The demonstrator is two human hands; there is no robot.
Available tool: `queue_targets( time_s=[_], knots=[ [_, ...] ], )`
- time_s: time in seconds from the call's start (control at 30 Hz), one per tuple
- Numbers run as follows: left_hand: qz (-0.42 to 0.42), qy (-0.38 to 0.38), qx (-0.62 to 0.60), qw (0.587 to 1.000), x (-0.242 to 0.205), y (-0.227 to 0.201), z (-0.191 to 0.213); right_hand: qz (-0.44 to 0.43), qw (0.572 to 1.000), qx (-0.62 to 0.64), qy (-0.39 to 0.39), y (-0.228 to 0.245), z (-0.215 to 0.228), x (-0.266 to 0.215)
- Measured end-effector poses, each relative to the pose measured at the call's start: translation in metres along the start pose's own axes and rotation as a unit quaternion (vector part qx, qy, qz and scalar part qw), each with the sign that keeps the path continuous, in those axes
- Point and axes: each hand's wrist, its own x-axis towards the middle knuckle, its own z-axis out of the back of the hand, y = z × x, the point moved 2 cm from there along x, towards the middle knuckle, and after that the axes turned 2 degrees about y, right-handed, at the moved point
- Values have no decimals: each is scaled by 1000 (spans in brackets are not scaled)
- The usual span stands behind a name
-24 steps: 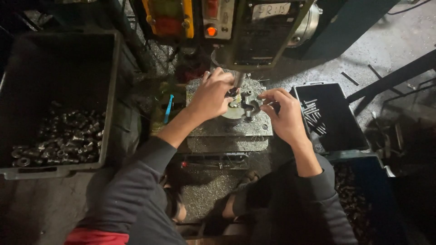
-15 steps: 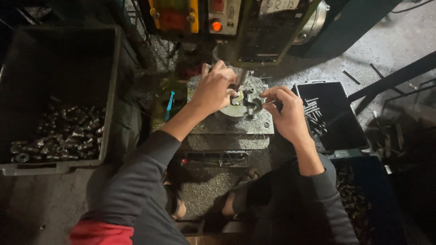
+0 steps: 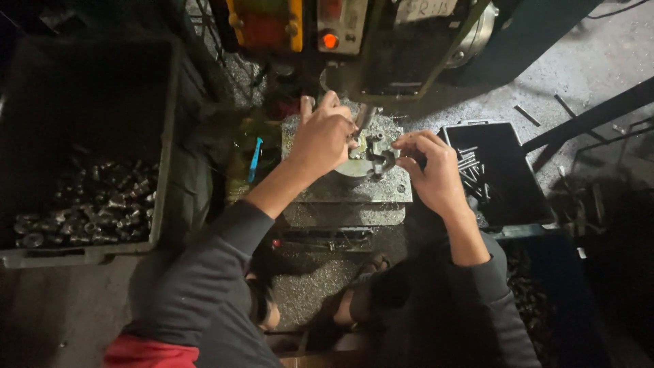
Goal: The person repeatedly places small metal parts into a drill press chuck, operates the drill to machine each part, removes the finished part, and places it into a bin. The cycle continues with multiple parts throughout the clip.
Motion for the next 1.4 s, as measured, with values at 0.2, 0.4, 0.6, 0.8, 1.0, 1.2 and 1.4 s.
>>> queue_targets(
  time_s=[0.2,0.4,0.6,0.8,1.0,1.2,1.4],
  knots=[
    [43,23,3,999,1,-13,16,0,1000,-7,-6,-2,-3,-1],
    [25,39,25,999,6,-13,15,-15,1000,7,-5,-5,-2,-3],
    [33,53,-6,998,3,-3,3,-15,999,27,-12,-7,-3,-4],
    [72,35,-63,995,14,16,-16,-82,994,70,-8,-15,-5,-3],
    [53,9,31,998,10,11,-20,-174,973,153,-16,-23,-10,-2],
    [74,39,-33,996,10,2,10,-194,945,261,-49,-37,-33,-4],
    [174,-131,-78,973,-7,56,22,-119,962,227,-97,-46,-59,-2]
  ],
)
